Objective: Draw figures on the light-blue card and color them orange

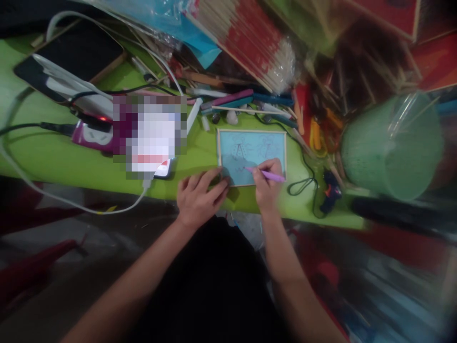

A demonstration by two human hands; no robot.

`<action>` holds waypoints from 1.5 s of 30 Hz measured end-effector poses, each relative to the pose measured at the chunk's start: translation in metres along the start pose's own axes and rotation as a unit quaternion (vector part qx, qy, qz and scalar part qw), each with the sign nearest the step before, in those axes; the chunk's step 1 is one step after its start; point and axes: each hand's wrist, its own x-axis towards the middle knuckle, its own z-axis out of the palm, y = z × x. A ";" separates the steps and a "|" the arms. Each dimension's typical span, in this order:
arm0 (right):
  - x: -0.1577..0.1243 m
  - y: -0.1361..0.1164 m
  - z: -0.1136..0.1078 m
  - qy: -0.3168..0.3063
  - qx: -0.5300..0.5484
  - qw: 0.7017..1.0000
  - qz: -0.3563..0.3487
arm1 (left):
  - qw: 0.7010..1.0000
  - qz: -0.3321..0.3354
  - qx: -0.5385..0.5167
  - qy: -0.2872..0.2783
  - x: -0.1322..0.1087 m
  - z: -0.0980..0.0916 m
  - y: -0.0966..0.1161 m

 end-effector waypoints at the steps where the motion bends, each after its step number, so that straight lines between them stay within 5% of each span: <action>1: 0.000 0.001 0.000 0.001 0.003 1.000 0.000 | 1.000 0.001 0.001 0.000 0.000 0.000 0.000; 9: -0.001 0.008 -0.002 0.023 0.087 0.996 0.022 | 1.000 0.003 0.006 0.000 0.000 -0.001 -0.001; 21: -0.002 0.001 -0.002 -0.055 0.046 0.997 0.030 | 1.000 0.004 -0.001 0.004 0.001 0.000 0.000; 45: 0.000 -0.006 -0.002 -0.082 -0.016 0.996 0.015 | 1.000 -0.007 -0.013 -0.014 -0.003 0.001 -0.001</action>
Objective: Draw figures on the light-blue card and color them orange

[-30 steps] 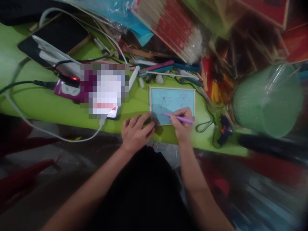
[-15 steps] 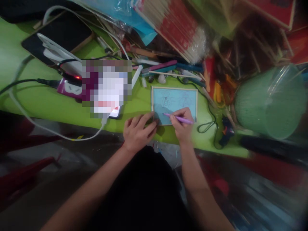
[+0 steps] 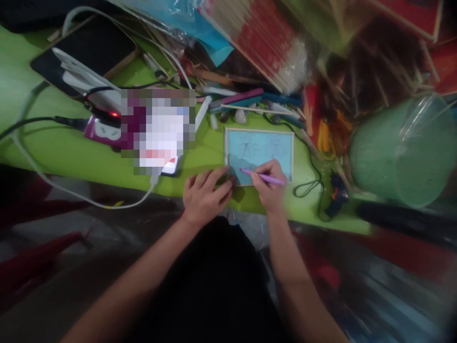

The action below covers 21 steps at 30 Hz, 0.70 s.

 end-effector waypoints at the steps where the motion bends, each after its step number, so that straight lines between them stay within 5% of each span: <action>1: 0.000 0.000 0.000 -0.002 0.002 1.000 0.000 | 1.000 0.002 0.001 0.004 0.000 0.000 0.000; 13: -0.001 0.000 0.000 -0.007 0.019 1.000 0.008 | 0.998 -0.030 -0.048 -0.017 -0.004 0.002 -0.001; 21: -0.004 0.003 -0.002 0.002 0.034 0.999 0.013 | 1.000 0.004 0.013 0.007 0.000 0.000 0.000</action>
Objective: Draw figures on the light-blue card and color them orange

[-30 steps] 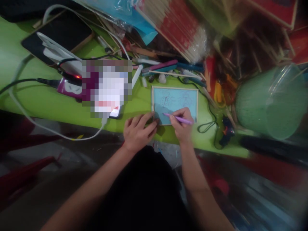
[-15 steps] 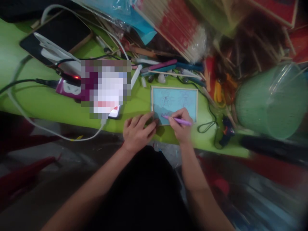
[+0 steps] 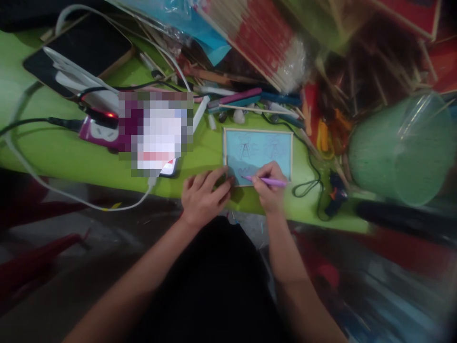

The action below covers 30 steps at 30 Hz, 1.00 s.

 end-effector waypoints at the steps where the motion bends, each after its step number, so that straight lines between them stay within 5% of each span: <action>1: 0.000 0.000 0.000 0.004 0.001 1.000 -0.001 | 1.000 -0.001 -0.003 0.001 0.000 0.000 0.000; 13: 0.001 0.009 0.004 0.139 -0.001 0.990 -0.029 | 0.999 -0.027 -0.039 -0.019 -0.004 0.002 0.000; 30: 0.001 0.005 0.004 0.115 -0.032 0.992 -0.034 | 1.000 0.004 -0.002 0.006 0.003 -0.001 0.001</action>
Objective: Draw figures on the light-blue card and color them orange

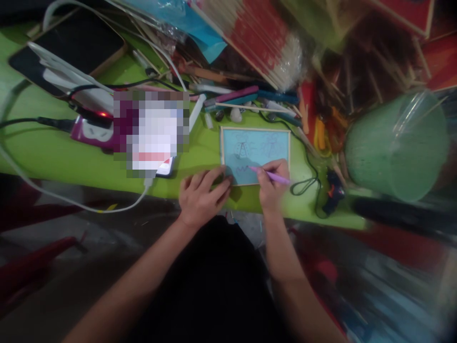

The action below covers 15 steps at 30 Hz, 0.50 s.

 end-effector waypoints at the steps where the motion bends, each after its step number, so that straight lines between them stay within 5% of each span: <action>1: 0.000 0.000 0.000 0.003 -0.002 1.000 -0.003 | 1.000 0.000 -0.002 0.001 0.000 0.000 0.000; 15: -0.003 0.000 -0.002 0.002 0.000 1.000 -0.006 | 1.000 0.001 0.000 0.002 0.001 -0.001 0.000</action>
